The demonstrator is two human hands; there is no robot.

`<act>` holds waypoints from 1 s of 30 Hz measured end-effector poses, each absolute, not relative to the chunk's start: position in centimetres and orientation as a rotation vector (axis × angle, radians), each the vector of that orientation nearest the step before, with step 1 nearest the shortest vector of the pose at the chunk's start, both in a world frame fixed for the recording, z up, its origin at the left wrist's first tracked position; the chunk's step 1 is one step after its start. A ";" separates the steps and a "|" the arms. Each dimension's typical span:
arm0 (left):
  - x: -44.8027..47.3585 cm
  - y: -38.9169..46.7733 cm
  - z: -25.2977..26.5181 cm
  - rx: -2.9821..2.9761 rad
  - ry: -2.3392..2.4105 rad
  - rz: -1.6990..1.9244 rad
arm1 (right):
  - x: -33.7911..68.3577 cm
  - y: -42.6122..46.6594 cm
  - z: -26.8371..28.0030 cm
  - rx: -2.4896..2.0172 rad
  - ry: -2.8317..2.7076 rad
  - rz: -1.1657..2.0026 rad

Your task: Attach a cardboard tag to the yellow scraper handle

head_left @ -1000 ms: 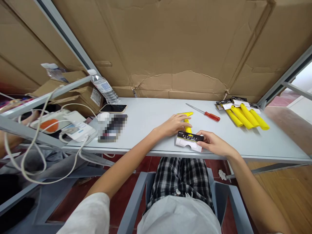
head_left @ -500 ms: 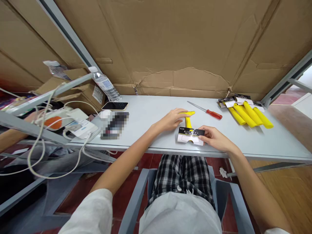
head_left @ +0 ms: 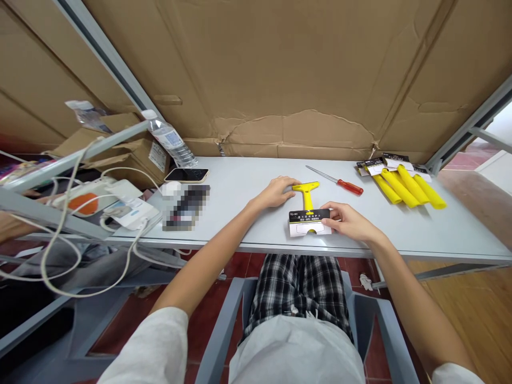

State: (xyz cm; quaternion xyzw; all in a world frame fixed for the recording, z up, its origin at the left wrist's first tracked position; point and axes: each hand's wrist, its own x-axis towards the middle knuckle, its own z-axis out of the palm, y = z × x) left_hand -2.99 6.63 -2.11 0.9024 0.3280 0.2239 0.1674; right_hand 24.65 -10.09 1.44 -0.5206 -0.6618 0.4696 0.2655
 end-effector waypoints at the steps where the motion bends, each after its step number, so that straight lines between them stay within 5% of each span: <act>1: -2.9 6.7 -2.1 2.537 0.920 0.663 | 24.6 -10.1 1.5 -1.407 -1.787 1.276; 14: -3.4 7.8 -2.3 2.081 0.951 0.736 | 24.8 -10.3 1.0 -1.372 -1.603 1.386; 23: -3.5 7.7 -2.0 2.016 1.008 0.748 | 25.9 -11.4 1.3 -1.386 -1.810 1.052; 30: -3.4 7.3 -1.8 2.043 1.038 0.757 | 25.5 -11.7 1.2 -1.487 -1.643 1.135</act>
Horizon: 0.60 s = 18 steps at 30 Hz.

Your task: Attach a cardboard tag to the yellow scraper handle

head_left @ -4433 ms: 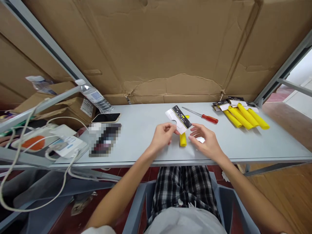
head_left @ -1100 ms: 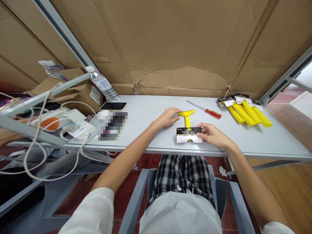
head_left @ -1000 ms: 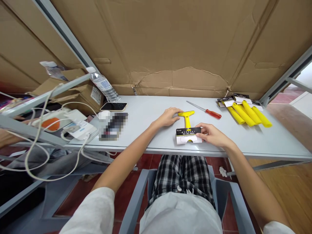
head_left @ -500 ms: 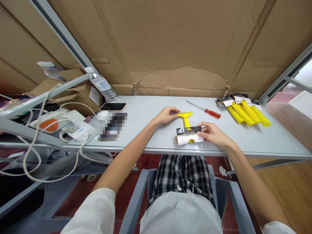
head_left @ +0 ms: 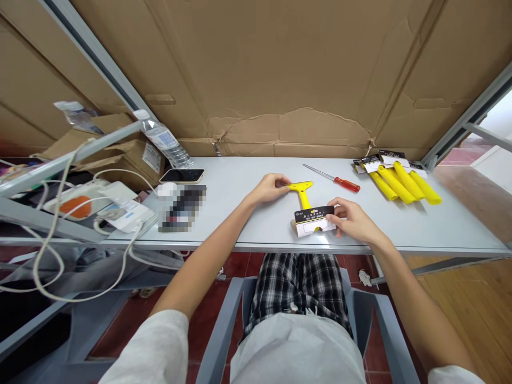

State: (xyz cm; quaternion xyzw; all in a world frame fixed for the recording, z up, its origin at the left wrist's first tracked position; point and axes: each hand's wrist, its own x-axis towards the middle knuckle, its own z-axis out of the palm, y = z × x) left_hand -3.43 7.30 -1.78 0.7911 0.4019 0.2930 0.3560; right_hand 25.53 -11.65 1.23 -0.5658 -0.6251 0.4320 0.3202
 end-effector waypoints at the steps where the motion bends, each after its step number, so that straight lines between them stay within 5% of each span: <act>1: -3.4 7.3 -1.8 2.048 1.042 0.759 | 25.4 -11.7 1.2 -1.488 -1.641 1.129; 18: -3.5 6.1 -1.6 2.060 1.037 0.768 | 22.7 -11.4 1.4 -1.587 -1.612 0.847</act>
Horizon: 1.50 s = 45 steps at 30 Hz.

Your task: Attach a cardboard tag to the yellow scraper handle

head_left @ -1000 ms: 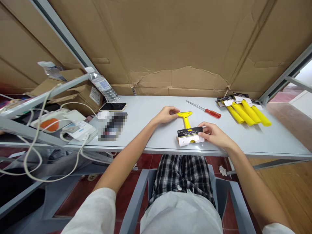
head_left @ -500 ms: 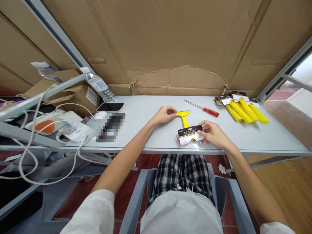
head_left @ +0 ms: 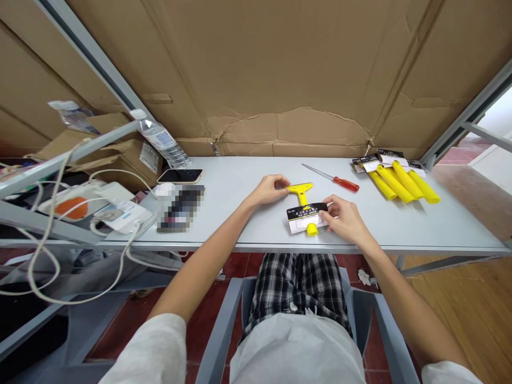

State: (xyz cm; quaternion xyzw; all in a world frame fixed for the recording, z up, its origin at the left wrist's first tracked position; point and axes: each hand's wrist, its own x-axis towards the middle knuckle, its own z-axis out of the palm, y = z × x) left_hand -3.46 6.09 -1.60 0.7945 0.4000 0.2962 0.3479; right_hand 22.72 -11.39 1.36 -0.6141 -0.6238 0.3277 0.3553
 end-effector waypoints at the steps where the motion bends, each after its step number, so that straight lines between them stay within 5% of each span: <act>1: -3.5 5.9 -1.4 2.077 1.032 0.766 | 22.7 -11.3 1.1 -1.591 -1.621 0.822; 12: -3.0 -5.2 1.3 2.373 0.846 1.146 | 21.4 -14.3 -0.4 -1.628 -1.706 0.118; 19: -3.5 -9.6 -0.2 2.689 0.733 0.817 | 18.5 -17.4 -1.4 -1.785 -1.783 0.116; 45: -0.4 -9.3 -1.9 2.906 1.096 0.812 | 17.8 -16.6 -1.9 -1.764 -1.911 0.049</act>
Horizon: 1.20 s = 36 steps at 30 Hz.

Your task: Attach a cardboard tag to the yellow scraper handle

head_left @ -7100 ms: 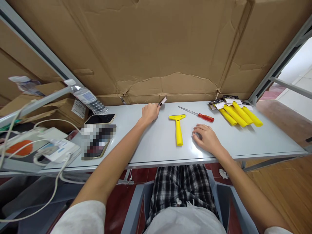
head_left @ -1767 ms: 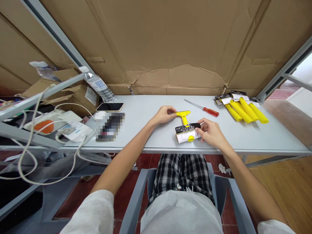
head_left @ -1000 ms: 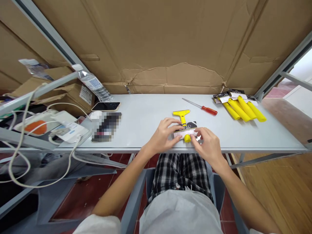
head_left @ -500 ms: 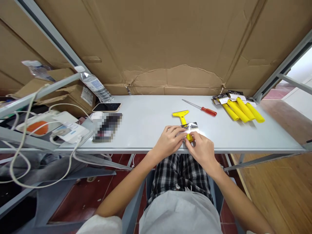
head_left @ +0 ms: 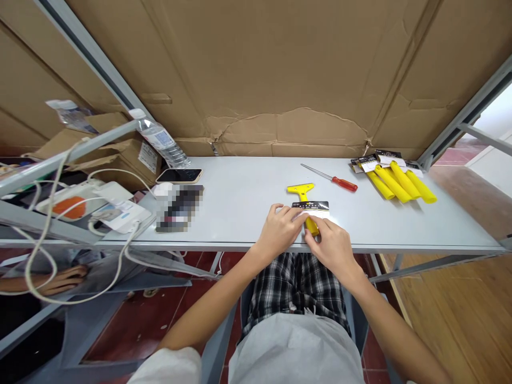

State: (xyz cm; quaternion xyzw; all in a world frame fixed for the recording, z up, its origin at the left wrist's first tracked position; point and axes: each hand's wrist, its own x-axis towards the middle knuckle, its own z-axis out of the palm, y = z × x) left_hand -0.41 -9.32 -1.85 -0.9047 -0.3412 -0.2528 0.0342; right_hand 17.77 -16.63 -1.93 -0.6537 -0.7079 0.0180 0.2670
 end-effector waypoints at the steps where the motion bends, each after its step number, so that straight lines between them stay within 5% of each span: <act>1: -0.3 -9.3 -1.8 -2.773 -1.057 -0.773 | 17.8 -16.6 -1.8 -1.764 -1.916 0.052; 15: 0.0 -8.7 -1.9 -2.591 -1.098 -0.683 | 17.6 -16.9 -1.5 -1.781 -1.939 0.027; 24: 0.0 -6.1 -0.5 -2.852 -0.671 -0.475 | 18.1 -16.4 -1.1 -1.745 -2.016 0.082; 36: 0.7 -4.4 -0.4 -2.676 -0.836 -0.385 | 18.2 -16.8 -1.5 -1.711 -2.022 -0.027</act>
